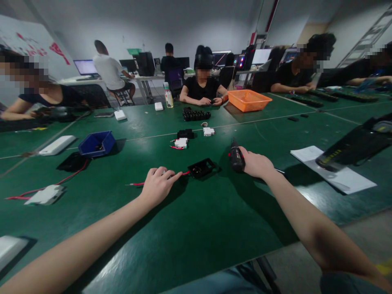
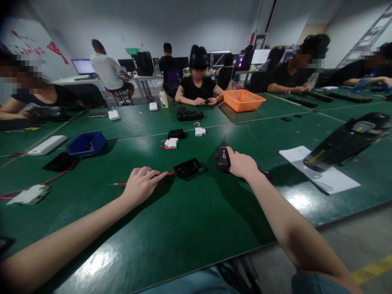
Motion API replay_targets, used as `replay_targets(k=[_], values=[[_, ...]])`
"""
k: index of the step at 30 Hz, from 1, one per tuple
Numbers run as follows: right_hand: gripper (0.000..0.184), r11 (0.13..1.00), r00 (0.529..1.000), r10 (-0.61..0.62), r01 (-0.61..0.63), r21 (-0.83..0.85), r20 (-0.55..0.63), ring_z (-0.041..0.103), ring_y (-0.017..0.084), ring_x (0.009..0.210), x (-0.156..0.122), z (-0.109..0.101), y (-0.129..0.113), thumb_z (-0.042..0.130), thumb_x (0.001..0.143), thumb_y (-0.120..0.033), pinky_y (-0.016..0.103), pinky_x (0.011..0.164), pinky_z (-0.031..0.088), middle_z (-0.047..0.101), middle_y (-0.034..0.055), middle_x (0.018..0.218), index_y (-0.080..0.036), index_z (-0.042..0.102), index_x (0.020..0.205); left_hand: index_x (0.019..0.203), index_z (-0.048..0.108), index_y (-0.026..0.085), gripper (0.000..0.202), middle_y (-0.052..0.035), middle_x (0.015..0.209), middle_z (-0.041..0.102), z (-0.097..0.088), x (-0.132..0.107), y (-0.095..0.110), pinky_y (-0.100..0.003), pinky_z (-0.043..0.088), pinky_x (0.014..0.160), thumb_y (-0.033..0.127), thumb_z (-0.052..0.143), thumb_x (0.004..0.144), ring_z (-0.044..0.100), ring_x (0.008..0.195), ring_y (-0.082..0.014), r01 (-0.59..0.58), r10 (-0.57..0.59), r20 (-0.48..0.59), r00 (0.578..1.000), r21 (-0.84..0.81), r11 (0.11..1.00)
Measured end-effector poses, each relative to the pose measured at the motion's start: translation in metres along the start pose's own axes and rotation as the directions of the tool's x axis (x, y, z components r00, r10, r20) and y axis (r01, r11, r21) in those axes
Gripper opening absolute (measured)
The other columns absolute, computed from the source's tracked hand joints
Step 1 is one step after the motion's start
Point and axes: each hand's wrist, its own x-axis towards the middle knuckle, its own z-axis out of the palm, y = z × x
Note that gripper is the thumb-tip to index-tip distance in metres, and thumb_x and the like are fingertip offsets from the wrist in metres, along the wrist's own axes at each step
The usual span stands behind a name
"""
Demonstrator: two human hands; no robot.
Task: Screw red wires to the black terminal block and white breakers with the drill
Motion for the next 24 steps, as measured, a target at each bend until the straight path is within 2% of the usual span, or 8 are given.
replay_targets(k=[7,14,18,24], values=[[0.074,0.999,0.999,-0.005,0.004,0.036,0.038,0.070,0.035,0.088,0.004,-0.004,0.003,0.057,0.089,-0.048,0.041,0.074,0.049,0.070,0.0190,0.102,-0.015,0.027,0.149,0.133,0.062,0.030,0.041,-0.0081,0.107,0.072,-0.001,0.000,0.001,-0.041,0.037,0.076,0.019,0.050,0.095,0.056,0.097,-0.0275,0.002,-0.002,0.001,1.000,-0.008,1.000],[0.102,0.986,0.988,-0.073,0.051,0.156,0.139,0.070,0.035,0.098,0.014,-0.011,0.011,0.070,0.079,-0.050,0.039,0.081,0.051,0.070,0.0206,0.117,-0.013,0.014,0.156,0.134,0.061,0.030,0.041,-0.0077,0.107,0.072,-0.003,0.001,0.001,-0.040,0.037,0.075,0.019,0.049,0.096,0.057,0.094,-0.0264,0.001,-0.001,0.002,1.000,0.002,1.000],[0.109,0.980,0.981,-0.080,0.045,0.193,0.175,0.069,0.034,0.100,0.016,-0.015,0.016,0.075,0.074,-0.046,0.038,0.082,0.051,0.068,0.0205,0.122,-0.014,0.013,0.157,0.134,0.061,0.031,0.042,-0.0073,0.107,0.072,-0.003,0.001,0.001,-0.040,0.037,0.076,0.017,0.050,0.095,0.057,0.096,-0.0264,-0.007,0.007,-0.008,1.000,-0.003,1.000],[0.110,0.948,0.972,-0.142,0.077,0.310,0.190,0.070,0.031,0.101,0.017,-0.017,0.029,0.079,0.068,-0.037,0.036,0.084,0.052,0.069,0.0153,0.122,-0.019,0.017,0.157,0.132,0.062,0.031,0.040,-0.0068,0.106,0.073,-0.001,0.001,0.001,-0.040,0.038,0.076,0.018,0.052,0.095,0.058,0.097,-0.0263,0.002,-0.002,-0.015,1.000,0.003,1.000]])
